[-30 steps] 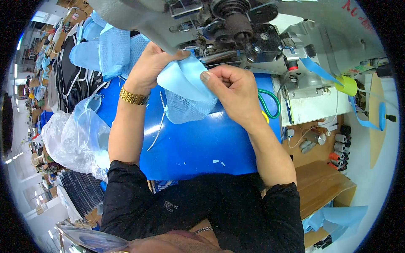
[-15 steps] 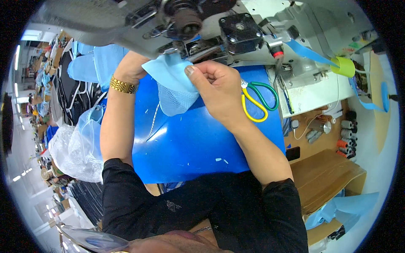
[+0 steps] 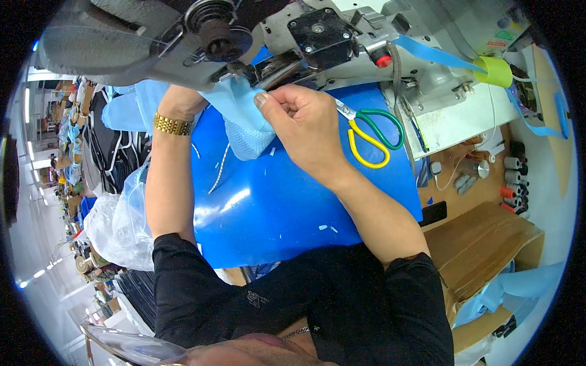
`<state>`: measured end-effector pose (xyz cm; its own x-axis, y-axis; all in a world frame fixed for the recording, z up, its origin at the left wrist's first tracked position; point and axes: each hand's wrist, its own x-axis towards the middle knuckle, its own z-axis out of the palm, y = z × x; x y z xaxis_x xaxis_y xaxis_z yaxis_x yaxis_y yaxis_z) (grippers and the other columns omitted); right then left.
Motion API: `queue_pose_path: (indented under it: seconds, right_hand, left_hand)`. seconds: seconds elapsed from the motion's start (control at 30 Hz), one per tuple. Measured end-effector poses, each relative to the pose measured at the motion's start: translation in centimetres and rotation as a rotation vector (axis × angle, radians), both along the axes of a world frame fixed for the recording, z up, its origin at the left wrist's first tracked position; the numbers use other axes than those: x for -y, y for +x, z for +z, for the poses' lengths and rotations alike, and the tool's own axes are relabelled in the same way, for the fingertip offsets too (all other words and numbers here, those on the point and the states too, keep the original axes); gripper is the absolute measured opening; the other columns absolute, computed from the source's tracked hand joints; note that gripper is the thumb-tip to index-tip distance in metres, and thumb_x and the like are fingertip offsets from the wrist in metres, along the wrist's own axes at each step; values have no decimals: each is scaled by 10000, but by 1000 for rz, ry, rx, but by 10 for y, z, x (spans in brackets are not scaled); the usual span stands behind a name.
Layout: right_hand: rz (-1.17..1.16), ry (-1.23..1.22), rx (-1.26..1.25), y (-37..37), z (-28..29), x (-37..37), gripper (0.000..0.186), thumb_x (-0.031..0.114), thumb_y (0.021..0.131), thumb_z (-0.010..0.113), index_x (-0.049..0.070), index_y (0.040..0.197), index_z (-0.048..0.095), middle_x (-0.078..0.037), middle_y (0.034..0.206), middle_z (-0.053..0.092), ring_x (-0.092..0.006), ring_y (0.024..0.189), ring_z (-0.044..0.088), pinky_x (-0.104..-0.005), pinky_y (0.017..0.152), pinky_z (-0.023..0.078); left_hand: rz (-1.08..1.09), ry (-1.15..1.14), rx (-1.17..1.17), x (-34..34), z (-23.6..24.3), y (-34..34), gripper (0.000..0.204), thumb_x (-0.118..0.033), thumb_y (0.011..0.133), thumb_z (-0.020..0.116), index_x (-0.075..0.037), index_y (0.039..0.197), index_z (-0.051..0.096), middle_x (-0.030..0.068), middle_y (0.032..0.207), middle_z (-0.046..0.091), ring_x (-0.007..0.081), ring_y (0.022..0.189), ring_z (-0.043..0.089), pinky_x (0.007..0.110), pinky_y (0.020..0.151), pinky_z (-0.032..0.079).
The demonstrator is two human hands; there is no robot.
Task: Sewing together mesh fabric components and trimming excess threads to assemble pouches.
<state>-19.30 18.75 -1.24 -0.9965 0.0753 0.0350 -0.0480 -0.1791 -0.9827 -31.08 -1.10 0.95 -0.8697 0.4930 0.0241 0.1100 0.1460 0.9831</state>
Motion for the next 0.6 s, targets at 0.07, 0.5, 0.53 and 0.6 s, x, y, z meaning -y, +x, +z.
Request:
queue_pose_path:
  seconds: [0.07,0.5,0.53,0.6]
  right_hand:
    - [-2,10,-9,-1,0,0,216,156,890,686,-42,807,696,-24,630,641,-34,559,530,-216,484,400]
    - [-67,262,-104,-7,2,-2,242,188,843,707,-30,739,692,-87,589,651,-95,506,579,-264,480,433]
    - [-78,287,-99,-6,2,-3,239,188,842,707,-29,741,692,-88,589,653,-100,503,583,-266,476,433]
    - [-41,264,-106,-5,1,-5,243,191,839,708,-30,739,690,-89,591,654,-103,504,587,-266,476,434]
  left_hand:
    - [-20,-37,24,-1,0,1,228,-38,848,645,16,1069,650,75,985,667,156,861,581,295,758,497]
    - [228,-28,-105,-17,10,28,234,-98,898,626,39,1087,648,72,992,673,125,910,594,271,782,492]
    - [273,9,-121,-13,8,31,222,-113,906,627,37,1067,655,65,981,677,116,895,595,269,770,492]
    - [318,42,-145,-5,6,38,214,-128,913,628,35,1047,663,59,970,681,108,879,595,267,759,492]
